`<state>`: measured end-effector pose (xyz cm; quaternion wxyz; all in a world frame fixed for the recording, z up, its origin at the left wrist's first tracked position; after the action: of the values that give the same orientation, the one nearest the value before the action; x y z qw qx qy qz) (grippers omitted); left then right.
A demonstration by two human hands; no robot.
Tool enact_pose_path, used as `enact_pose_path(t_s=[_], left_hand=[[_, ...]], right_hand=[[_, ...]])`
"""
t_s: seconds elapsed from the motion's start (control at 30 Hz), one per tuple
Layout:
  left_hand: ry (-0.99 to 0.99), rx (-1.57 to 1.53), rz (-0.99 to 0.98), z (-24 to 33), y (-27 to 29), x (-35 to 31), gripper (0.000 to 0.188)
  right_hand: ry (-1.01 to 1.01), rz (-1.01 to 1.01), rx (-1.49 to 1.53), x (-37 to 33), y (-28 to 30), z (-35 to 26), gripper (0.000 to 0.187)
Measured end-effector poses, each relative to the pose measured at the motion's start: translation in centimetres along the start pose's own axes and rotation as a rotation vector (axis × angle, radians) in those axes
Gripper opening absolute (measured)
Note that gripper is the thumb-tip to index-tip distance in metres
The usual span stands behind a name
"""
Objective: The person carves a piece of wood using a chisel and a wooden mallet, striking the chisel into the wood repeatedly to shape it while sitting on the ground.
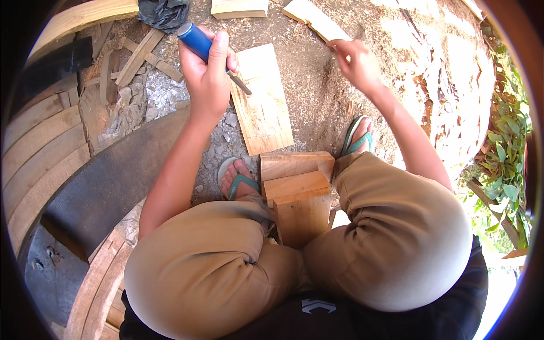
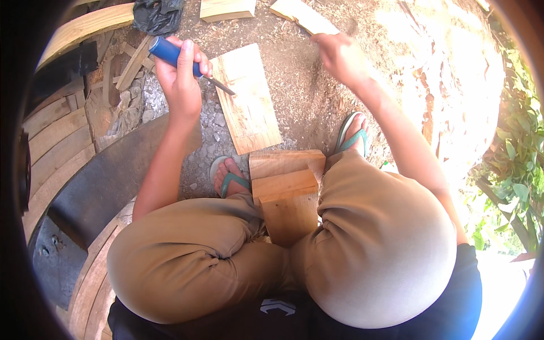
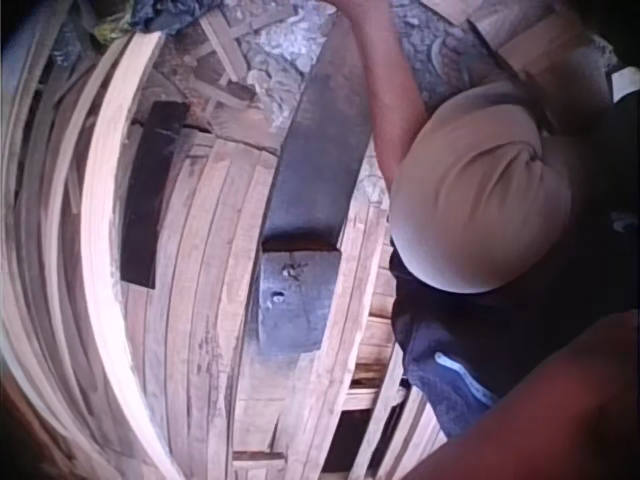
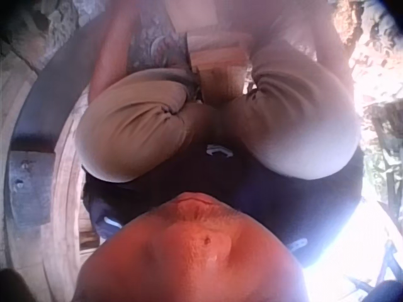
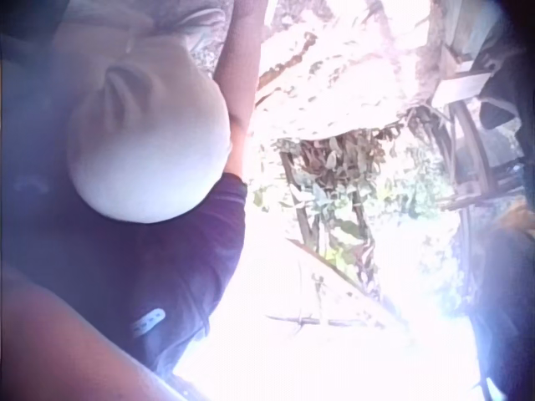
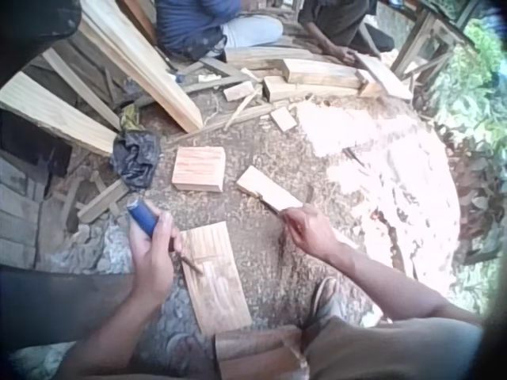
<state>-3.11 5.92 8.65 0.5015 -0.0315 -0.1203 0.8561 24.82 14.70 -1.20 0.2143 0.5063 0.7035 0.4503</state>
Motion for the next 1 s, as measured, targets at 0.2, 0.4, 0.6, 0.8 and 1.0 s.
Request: enact_pose_path(t_s=[0.2,0.4,0.6,0.8,1.0], left_hand=[[-0.026,0.061,-0.098,-1.3,-1.0,1.3,0.014],[-0.060,0.134,-0.117,-2.7,-1.6,2.2,0.016],[0.004,0.085,-0.060,-3.1,-1.9,2.9,0.017],[-0.003,0.215,-0.089,-3.9,-1.7,3.6,0.022],[0.017,0.193,-0.282,-3.3,-1.0,4.2,0.034]], right_hand=[[-0.174,0.003,-0.338,-0.8,0.4,9.5,0.071],[-0.234,-0.196,-0.364,-2.9,-0.9,8.8,0.089],[-0.229,-0.152,-0.404,-2.9,-1.2,8.9,0.090],[-0.286,-0.220,-0.421,-2.2,-1.0,7.9,0.084],[-0.427,-0.352,-0.142,-1.8,1.7,7.0,0.065]])
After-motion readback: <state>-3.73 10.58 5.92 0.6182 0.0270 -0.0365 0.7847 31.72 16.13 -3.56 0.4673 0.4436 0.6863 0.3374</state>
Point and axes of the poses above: each hand's wrist, its own x-axis towards the middle knuckle, its own y-axis out of the back of the hand, z = x × y, the point moved 5 cm from there along x, towards the middle knuckle, and after that the axes turned 12 degrees about z, right-handed, at the moved point
